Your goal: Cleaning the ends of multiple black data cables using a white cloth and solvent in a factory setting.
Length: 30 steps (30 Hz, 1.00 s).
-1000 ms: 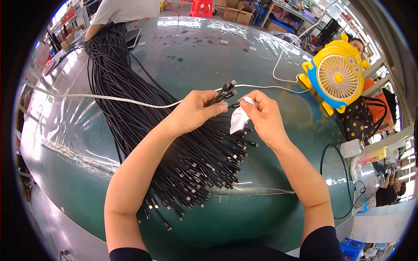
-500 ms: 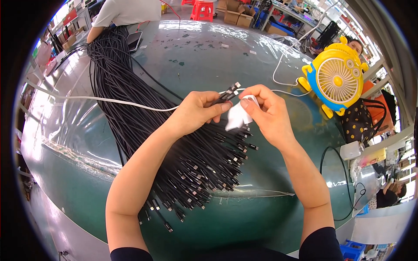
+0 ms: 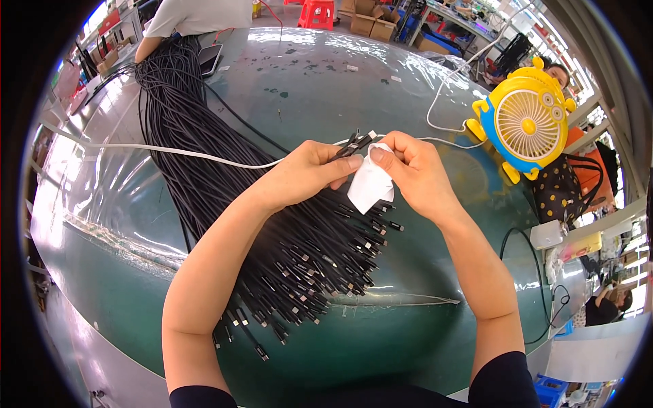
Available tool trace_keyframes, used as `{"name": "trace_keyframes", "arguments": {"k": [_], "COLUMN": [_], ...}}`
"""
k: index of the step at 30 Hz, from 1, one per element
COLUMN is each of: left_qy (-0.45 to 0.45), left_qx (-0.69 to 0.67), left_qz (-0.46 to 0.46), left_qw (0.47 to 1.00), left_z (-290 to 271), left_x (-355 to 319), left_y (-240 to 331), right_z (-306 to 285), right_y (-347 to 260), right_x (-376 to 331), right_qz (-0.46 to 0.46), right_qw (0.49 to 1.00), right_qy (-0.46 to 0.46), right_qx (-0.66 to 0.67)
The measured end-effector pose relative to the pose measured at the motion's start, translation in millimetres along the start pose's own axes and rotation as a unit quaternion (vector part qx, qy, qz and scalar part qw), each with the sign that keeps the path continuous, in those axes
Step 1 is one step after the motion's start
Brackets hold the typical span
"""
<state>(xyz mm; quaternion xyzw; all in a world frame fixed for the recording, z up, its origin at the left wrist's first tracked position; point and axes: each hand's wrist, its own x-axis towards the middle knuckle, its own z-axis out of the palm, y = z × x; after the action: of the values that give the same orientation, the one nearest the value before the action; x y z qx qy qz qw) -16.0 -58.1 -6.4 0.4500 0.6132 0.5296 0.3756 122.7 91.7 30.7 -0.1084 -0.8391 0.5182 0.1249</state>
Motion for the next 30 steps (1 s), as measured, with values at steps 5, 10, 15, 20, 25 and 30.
{"name": "trace_keyframes", "arguments": {"k": [5,10,15,20,25,30], "left_qy": [0.019,0.028,0.017,0.006,0.027,0.018], "left_qx": [-0.053,-0.069,-0.052,-0.082,-0.066,-0.067], "left_qz": [-0.006,-0.020,-0.035,-0.027,-0.034,-0.046], "left_qw": [0.998,0.997,0.998,0.996,0.997,0.997], "left_z": [-0.2,0.9,-0.4,0.0,0.8,1.7], "left_x": [0.7,-0.2,-0.5,1.3,0.5,0.6], "left_y": [-2.2,1.9,2.5,-4.5,-1.8,-0.7], "right_z": [3.2,1.9,-3.6,1.3,-1.5,-6.4], "right_y": [4.0,5.6,5.2,2.2,1.6,1.1], "right_x": [-2.8,-5.4,-0.3,-1.2,-4.4,-0.8], "right_qz": [-0.035,-0.057,0.014,0.009,-0.015,0.044], "right_qw": [0.999,0.998,1.000,0.998,0.998,0.998], "right_qy": [0.002,0.011,-0.019,-0.014,-0.001,-0.041], "right_qx": [0.021,0.004,0.019,0.056,0.063,-0.019]}}
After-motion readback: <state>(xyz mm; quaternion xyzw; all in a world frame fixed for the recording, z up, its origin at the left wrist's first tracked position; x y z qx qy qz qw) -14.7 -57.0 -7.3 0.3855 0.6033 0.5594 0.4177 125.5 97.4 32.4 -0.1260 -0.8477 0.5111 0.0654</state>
